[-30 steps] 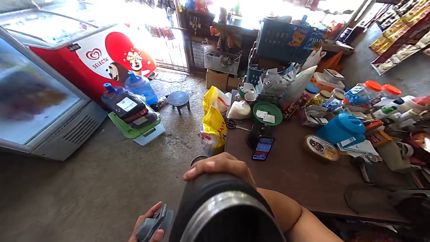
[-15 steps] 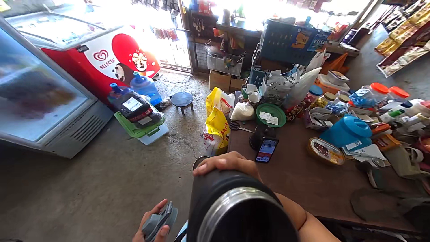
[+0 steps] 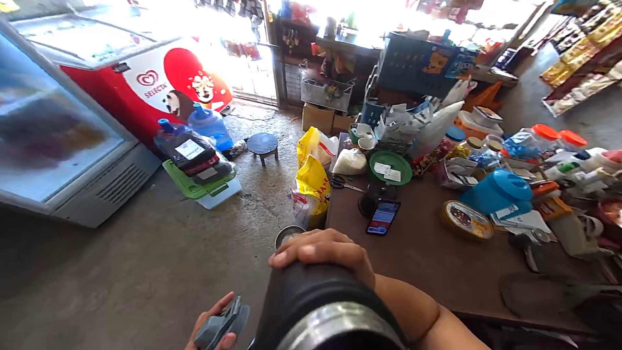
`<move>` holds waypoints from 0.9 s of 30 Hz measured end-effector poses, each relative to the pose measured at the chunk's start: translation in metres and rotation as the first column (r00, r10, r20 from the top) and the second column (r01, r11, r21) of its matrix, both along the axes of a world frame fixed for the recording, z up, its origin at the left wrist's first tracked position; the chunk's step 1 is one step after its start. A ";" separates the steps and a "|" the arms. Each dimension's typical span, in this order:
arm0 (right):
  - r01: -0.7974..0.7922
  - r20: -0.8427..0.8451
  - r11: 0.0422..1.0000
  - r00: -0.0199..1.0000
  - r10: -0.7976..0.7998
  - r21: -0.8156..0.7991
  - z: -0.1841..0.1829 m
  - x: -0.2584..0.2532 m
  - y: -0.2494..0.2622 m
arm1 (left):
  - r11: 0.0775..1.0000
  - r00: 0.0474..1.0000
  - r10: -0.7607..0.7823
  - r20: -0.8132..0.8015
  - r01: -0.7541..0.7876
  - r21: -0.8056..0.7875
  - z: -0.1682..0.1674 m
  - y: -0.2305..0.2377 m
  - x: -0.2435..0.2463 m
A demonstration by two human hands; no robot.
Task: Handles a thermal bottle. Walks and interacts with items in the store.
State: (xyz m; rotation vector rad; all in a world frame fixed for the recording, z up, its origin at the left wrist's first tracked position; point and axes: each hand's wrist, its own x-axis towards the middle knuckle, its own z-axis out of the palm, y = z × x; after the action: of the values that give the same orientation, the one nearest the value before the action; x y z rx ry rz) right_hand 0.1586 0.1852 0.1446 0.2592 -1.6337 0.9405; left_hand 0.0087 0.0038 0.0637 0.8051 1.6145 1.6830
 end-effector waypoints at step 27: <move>0.014 -0.008 0.998 1.000 -0.015 -0.055 0.002 0.014 0.005 | 0.998 0.998 -0.037 -0.051 0.034 -0.055 0.009 0.009 0.011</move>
State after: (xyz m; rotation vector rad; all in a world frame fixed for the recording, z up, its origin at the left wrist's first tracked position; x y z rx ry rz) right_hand 0.1731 0.1904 0.1468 0.2131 -1.5974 0.9705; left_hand 0.0201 0.0132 0.0726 0.8519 1.6637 1.5992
